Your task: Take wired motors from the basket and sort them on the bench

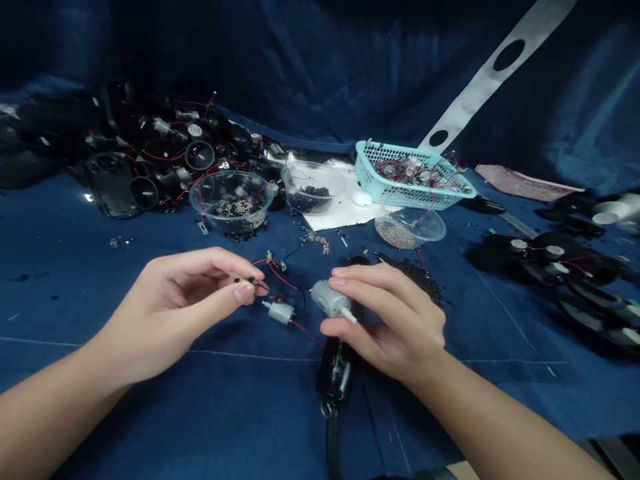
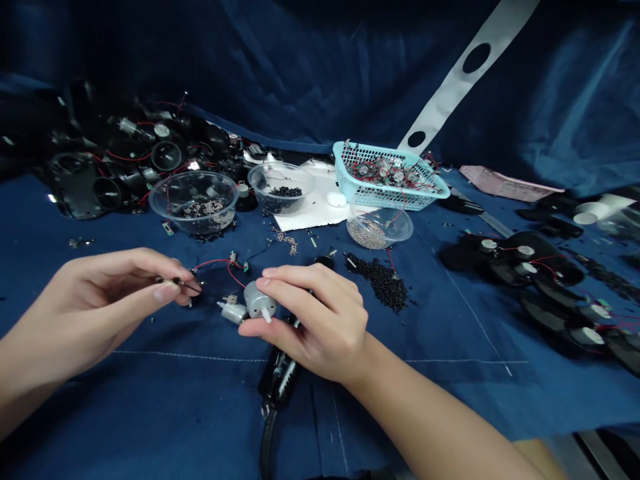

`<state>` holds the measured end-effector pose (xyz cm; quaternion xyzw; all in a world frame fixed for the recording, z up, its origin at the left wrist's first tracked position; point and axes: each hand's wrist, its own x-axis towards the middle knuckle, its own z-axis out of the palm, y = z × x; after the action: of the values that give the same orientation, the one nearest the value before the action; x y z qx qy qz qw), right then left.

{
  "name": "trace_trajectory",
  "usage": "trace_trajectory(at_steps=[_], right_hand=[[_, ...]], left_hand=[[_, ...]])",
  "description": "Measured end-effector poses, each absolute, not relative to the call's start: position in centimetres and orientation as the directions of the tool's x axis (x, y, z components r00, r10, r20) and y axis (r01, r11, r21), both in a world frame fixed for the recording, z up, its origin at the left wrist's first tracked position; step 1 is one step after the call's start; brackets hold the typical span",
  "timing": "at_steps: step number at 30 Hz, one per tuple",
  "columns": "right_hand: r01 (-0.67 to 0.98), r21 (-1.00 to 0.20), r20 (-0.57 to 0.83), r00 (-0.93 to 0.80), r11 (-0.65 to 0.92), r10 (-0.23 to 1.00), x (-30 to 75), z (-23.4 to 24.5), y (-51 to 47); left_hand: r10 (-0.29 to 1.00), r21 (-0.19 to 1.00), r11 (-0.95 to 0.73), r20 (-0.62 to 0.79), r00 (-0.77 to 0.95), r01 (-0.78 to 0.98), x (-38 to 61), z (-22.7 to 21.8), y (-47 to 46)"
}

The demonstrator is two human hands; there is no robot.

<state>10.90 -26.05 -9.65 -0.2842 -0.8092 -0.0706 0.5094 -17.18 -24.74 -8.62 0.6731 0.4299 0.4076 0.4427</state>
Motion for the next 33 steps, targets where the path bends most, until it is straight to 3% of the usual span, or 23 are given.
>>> trace_trajectory(at_steps=[2,4,7,9,13,16,21,27,33], right_hand=[[0.520,-0.189,0.857,-0.327,0.833,0.399,10.9,-9.7,-26.1],[0.463,-0.278,0.841,-0.305,0.842,0.446,10.7,-9.9,-26.1],[0.215,-0.586,0.763,-0.178,0.781,0.621,10.2,-10.5,-26.2],[0.023,-0.722,0.687,-0.098,0.692,0.720,9.9,-10.9,-26.0],[-0.085,-0.792,0.607,0.000,0.605,0.794,9.8,-11.1,-25.4],[-0.057,-0.812,0.582,0.005,0.581,0.814,10.1,-10.9,-24.9],[0.040,-0.790,0.612,-0.010,0.612,0.791,10.4,-11.2,-24.7],[0.125,-0.746,0.641,-0.131,0.654,0.756,10.8,-11.6,-24.6],[0.377,-0.554,0.693,-0.285,0.742,0.663,10.7,-10.6,-24.9]], left_hand=[[0.932,0.930,-0.277,0.198,0.304,0.242,-17.0,-8.7,-24.8],[0.905,0.880,-0.373,0.275,0.324,0.294,-16.6,-8.5,-25.0],[0.796,0.717,-0.590,0.438,0.418,0.371,-16.5,-7.6,-25.1],[0.730,0.612,-0.679,0.506,0.460,0.404,-17.1,-6.7,-24.9],[0.743,0.501,-0.650,0.577,0.339,0.572,-19.4,-5.6,-23.4],[0.820,0.510,-0.547,0.486,0.302,0.664,-20.5,-6.2,-22.0],[0.798,0.556,-0.584,0.258,0.545,0.591,-19.7,-7.9,-21.3],[0.773,0.559,-0.613,0.279,0.569,0.558,-19.0,-8.5,-21.4],[0.817,0.603,-0.552,0.256,0.516,0.575,-18.9,-8.7,-21.3]])
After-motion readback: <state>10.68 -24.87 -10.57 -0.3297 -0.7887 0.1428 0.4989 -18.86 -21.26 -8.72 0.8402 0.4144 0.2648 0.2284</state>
